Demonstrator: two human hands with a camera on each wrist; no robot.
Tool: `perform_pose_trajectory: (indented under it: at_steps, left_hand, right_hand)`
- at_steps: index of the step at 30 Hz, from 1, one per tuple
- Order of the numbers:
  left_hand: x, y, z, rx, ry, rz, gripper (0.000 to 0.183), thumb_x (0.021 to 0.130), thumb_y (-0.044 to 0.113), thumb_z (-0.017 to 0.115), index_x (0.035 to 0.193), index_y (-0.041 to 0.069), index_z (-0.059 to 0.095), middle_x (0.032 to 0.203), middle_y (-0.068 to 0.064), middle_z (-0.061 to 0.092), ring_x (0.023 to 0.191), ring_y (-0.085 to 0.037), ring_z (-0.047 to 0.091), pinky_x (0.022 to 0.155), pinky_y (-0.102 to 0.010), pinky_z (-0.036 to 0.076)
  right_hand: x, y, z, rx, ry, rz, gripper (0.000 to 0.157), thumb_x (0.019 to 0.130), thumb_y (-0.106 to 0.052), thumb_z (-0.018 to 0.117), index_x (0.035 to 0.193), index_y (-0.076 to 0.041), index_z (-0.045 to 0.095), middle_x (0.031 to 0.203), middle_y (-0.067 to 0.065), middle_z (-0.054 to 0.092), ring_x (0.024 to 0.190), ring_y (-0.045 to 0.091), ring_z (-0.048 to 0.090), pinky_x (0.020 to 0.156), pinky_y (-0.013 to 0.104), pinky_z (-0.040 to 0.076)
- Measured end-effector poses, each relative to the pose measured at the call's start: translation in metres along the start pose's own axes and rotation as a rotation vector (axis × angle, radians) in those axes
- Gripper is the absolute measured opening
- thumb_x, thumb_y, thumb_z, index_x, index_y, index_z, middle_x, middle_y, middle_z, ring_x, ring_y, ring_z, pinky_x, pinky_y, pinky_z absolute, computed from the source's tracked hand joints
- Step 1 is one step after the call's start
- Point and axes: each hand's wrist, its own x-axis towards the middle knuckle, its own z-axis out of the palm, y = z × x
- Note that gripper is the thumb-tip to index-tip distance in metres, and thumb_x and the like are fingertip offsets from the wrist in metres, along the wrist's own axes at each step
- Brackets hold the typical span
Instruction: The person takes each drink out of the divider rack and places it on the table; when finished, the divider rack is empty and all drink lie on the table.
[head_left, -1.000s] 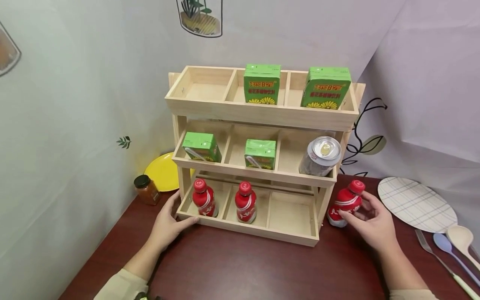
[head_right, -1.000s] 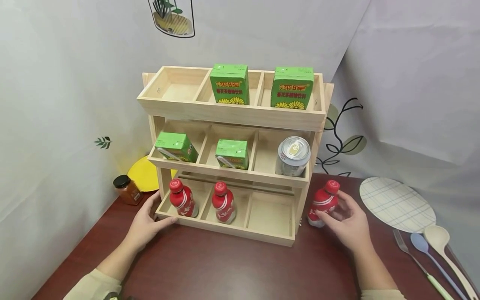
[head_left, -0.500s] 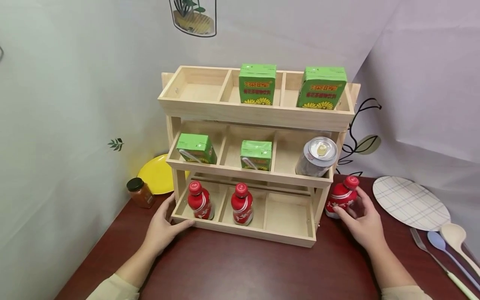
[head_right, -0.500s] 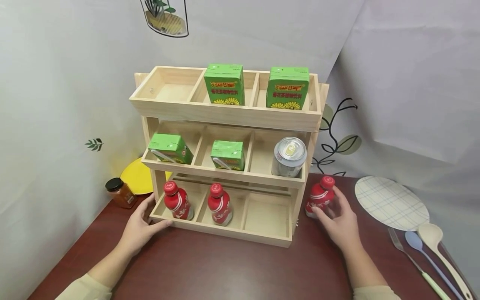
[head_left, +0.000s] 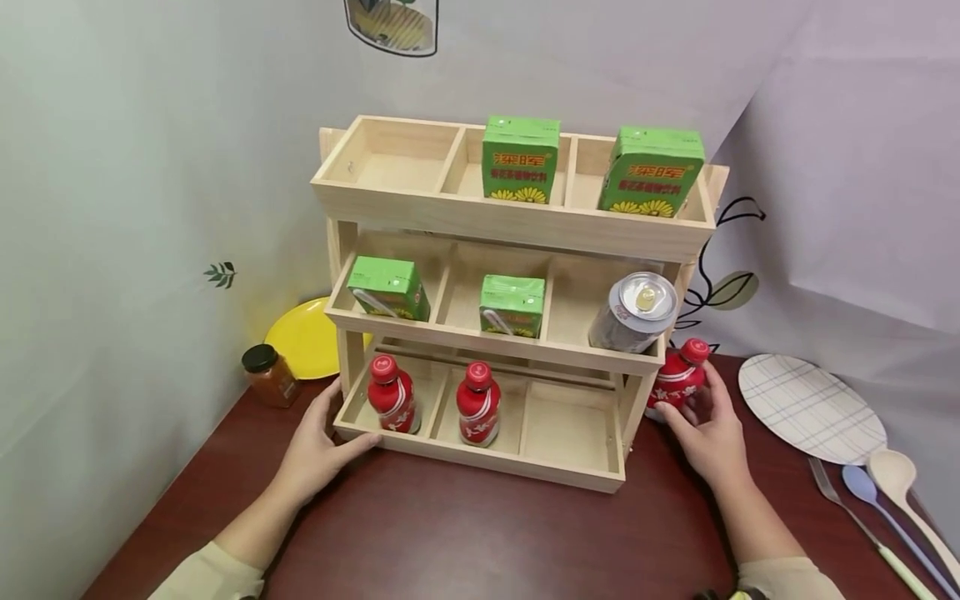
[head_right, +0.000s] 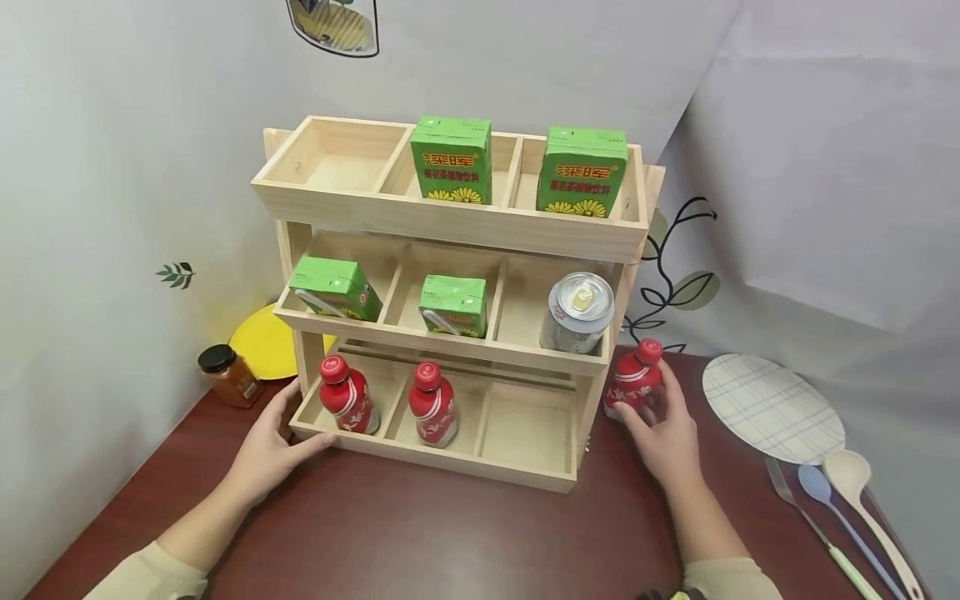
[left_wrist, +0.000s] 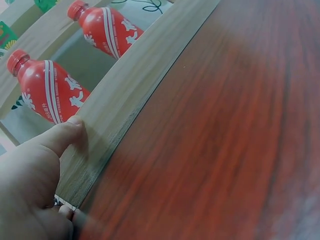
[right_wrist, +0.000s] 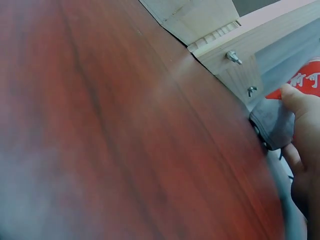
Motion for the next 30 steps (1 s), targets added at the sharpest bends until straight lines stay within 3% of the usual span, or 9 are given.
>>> perform_pose_trajectory:
  at_steps: [5, 8, 12, 18, 26, 30]
  left_hand:
    - [0.004, 0.000, -0.001, 0.003, -0.013, 0.020, 0.098, 0.072, 0.012, 0.087, 0.149, 0.001, 0.028, 0.143, -0.017, 0.037, 0.125, -0.031, 0.045, 0.092, -0.018, 0.042]
    - [0.003, 0.000, -0.001, 0.020, -0.010, 0.020, 0.097, 0.072, 0.014, 0.087, 0.149, 0.002, 0.029, 0.142, -0.017, 0.037, 0.124, -0.031, 0.045, 0.091, -0.018, 0.043]
    - [0.001, 0.000, -0.002, 0.035, -0.002, 0.008, 0.097, 0.072, 0.014, 0.087, 0.149, 0.002, 0.029, 0.142, -0.017, 0.037, 0.124, -0.031, 0.046, 0.090, -0.017, 0.042]
    - [0.001, 0.000, -0.001, 0.029, -0.006, -0.004, 0.097, 0.072, 0.016, 0.087, 0.149, 0.003, 0.030, 0.142, -0.016, 0.039, 0.124, -0.030, 0.046, 0.092, -0.021, 0.044]
    - [0.002, 0.003, -0.001, 0.027, -0.001, 0.007, 0.097, 0.071, 0.013, 0.087, 0.148, 0.001, 0.030, 0.141, -0.018, 0.040, 0.123, -0.032, 0.046, 0.090, -0.020, 0.045]
    - [0.001, 0.005, -0.001, 0.065, -0.001, 0.005, 0.096, 0.073, 0.014, 0.087, 0.148, 0.000, 0.029, 0.141, -0.020, 0.039, 0.123, -0.032, 0.046, 0.090, -0.019, 0.043]
  right_hand:
    - [0.009, 0.003, 0.005, -0.019, 0.024, 0.018, 0.093, 0.077, 0.007, 0.077, 0.152, -0.021, 0.029, 0.129, 0.020, 0.053, 0.110, 0.006, 0.054, 0.083, 0.017, 0.047]
    - [0.018, 0.012, 0.009, -0.030, 0.026, 0.026, 0.095, 0.077, 0.006, 0.077, 0.153, -0.022, 0.027, 0.131, 0.024, 0.052, 0.112, 0.015, 0.055, 0.084, 0.021, 0.048]
    - [0.033, 0.032, 0.017, -0.061, 0.041, 0.049, 0.094, 0.080, -0.001, 0.077, 0.152, -0.031, 0.026, 0.132, 0.022, 0.053, 0.116, 0.025, 0.055, 0.087, 0.027, 0.048]
    - [0.047, 0.050, 0.027, -0.114, 0.122, 0.082, 0.090, 0.083, -0.011, 0.076, 0.150, -0.042, 0.024, 0.132, 0.018, 0.055, 0.119, 0.028, 0.054, 0.090, 0.027, 0.046]
    - [0.056, 0.054, 0.033, -0.183, 0.143, 0.091, 0.089, 0.083, -0.018, 0.075, 0.151, -0.044, 0.023, 0.128, 0.020, 0.057, 0.115, 0.029, 0.057, 0.091, 0.030, 0.047]
    - [0.058, 0.055, 0.035, -0.197, 0.131, 0.112, 0.080, 0.085, -0.017, 0.073, 0.151, -0.034, 0.031, 0.130, 0.018, 0.056, 0.116, 0.028, 0.057, 0.093, 0.031, 0.046]
